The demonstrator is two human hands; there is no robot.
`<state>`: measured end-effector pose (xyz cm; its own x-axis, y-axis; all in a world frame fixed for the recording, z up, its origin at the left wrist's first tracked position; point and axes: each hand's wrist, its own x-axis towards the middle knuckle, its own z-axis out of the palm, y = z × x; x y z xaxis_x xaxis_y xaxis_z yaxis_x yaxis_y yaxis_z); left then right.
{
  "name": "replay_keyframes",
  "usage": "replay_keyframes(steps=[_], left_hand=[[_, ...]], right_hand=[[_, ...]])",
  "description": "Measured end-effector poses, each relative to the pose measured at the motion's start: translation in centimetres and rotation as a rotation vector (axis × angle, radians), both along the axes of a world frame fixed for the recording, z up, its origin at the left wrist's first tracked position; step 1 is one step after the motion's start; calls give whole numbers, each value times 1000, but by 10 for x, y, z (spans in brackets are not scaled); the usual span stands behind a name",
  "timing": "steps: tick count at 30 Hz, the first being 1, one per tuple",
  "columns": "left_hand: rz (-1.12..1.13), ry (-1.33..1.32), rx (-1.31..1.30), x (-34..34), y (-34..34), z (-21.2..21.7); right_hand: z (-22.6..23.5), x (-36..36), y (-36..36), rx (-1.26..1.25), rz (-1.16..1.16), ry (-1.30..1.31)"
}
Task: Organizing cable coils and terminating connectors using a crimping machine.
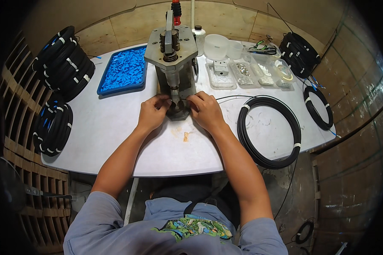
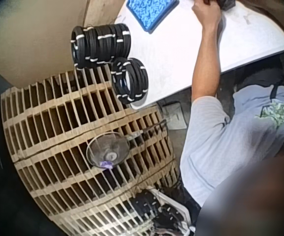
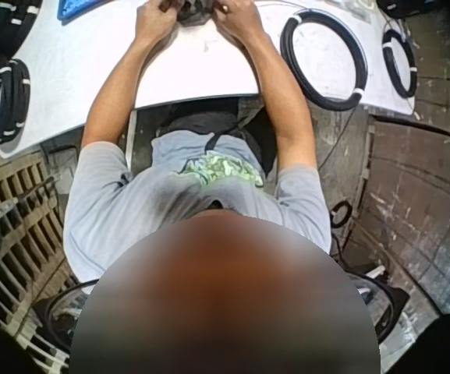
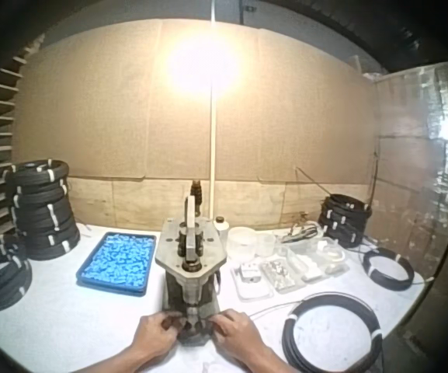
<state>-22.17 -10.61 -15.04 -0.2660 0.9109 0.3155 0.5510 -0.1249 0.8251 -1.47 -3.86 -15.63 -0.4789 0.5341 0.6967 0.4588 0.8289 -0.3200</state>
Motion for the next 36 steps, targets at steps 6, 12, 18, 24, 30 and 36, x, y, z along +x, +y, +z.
replay_keyframes(steps=[6, 12, 18, 24, 30, 36], left_hand=[[-5, 8, 2, -1, 1, -1], [-8, 7, 3, -1, 0, -1], [-9, 0, 11, 0, 1, -2], [-14, 1, 6, -1, 1, -2], [-20, -1, 6, -3, 2, -5], [-23, -23, -1, -2, 2, -6]], right_hand=[[0, 0, 0, -1, -6, 4], [3, -1, -3, 19, -18, -4], [3, -1, -2, 36, -16, 4], [1, -1, 0, 46, -4, 16], [2, -2, -1, 45, -8, 4], [2, -2, -1, 48, -8, -6]])
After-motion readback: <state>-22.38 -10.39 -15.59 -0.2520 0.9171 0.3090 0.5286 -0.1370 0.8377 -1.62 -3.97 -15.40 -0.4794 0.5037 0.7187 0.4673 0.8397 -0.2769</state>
